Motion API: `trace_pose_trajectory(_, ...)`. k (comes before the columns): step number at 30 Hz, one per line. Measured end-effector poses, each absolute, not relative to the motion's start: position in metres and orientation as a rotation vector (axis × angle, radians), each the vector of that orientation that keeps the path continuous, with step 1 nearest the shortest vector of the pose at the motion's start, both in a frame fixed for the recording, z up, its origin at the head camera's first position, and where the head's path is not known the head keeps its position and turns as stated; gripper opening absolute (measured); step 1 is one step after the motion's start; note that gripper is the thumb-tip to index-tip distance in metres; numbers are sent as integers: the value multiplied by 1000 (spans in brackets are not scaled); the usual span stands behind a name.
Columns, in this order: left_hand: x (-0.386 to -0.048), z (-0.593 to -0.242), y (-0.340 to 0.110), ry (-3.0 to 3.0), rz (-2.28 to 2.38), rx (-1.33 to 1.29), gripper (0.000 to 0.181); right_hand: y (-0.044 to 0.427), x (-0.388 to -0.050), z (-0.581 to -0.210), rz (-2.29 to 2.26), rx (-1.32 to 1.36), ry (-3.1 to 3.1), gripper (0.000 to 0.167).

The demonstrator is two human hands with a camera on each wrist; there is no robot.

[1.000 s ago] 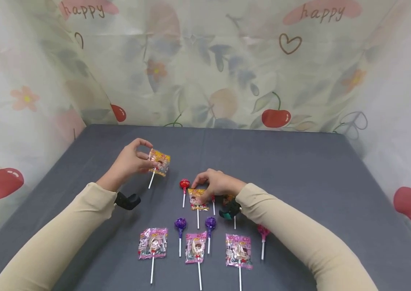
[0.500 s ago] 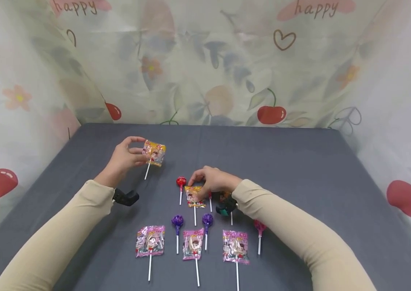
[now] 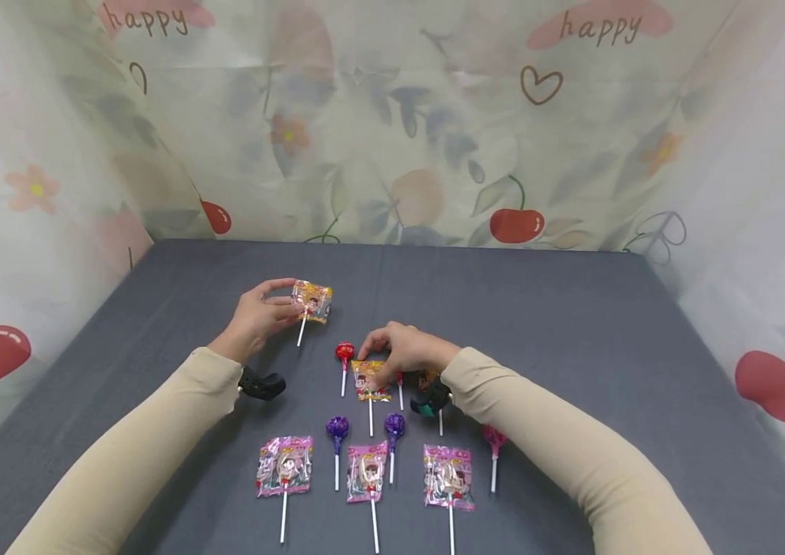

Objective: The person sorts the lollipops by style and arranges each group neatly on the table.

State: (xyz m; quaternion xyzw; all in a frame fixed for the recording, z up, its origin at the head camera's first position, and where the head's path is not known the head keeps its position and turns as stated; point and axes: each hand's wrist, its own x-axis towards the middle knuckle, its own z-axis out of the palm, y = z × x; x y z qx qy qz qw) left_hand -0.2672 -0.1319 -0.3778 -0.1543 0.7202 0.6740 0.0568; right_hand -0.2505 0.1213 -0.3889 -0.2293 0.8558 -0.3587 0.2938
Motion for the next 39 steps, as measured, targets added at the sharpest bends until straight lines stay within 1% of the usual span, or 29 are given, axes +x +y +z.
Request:
trace_pose_trajectory(10, -276, -389, -114, 2167, 2034, -558, 54, 121, -248, -388, -940, -627, 2286, 40)
trace_pose_trajectory(20, -281, -395, -117, 2187, 2016, -620, 56, 122, -248, -389, -925, -657, 2299, 40)
trace_pose_trajectory(26, -281, -395, -118, 2193, 1971, -609, 59, 122, -249, -389, -903, -644, 2307, 40)
trace_pose_trajectory(39, -282, -390, -118, 2369, 1673, -550, 61, 120, -248, -387, -876, -611, 2334, 38)
